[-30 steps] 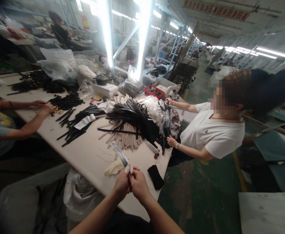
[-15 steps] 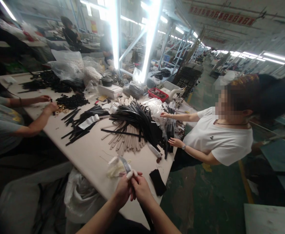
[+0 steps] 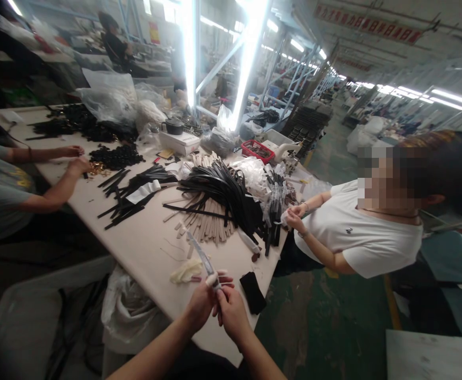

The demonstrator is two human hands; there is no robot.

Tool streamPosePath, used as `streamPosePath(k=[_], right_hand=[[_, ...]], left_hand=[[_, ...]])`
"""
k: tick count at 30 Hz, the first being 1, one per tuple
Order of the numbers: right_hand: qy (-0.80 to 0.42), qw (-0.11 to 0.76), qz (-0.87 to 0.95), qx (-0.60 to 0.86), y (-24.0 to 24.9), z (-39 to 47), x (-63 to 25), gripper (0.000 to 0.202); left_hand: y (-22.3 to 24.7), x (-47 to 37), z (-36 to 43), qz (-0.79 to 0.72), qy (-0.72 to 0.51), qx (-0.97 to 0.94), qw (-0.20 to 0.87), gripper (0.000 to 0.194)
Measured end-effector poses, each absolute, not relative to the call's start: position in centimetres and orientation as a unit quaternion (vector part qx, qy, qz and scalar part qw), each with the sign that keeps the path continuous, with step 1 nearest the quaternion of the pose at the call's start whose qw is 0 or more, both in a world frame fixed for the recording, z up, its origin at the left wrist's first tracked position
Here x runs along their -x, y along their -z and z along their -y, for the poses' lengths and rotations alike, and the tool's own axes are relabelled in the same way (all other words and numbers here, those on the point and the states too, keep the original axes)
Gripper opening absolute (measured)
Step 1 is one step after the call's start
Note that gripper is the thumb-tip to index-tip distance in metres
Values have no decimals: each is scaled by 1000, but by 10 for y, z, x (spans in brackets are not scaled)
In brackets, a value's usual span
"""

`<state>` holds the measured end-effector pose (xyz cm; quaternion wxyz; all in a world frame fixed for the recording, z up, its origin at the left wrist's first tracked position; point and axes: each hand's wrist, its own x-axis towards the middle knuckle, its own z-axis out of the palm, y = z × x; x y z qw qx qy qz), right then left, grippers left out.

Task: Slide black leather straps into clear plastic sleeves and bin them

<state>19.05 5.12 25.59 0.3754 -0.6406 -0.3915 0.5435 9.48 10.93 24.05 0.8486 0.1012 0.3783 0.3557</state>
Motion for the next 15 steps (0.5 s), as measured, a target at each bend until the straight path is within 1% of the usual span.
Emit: streamPosePath(k=[3,5,10,12,15], right_hand=[[-549,348,380,658,-244,-43,-190,50],[-550,336,370,669,-238,-43,-190,52],[-511,352,396,677,-229,-45,-191,54],[-545,345,374,666,-225,-40,-193,54],[-617,336,313,639,-217,-37,-194,59]], left_hand=[[-238,-92,-134,-378,-406,-11,832,17],[-234,-98,-136,-402,-419,-13,814,8],[-218,-108,-98,-421,-381,-83,819,21],[-212,-105,-89,-425,-365,-90,824,23],[-204,-98,-87,-427,-349,-87,829,18]])
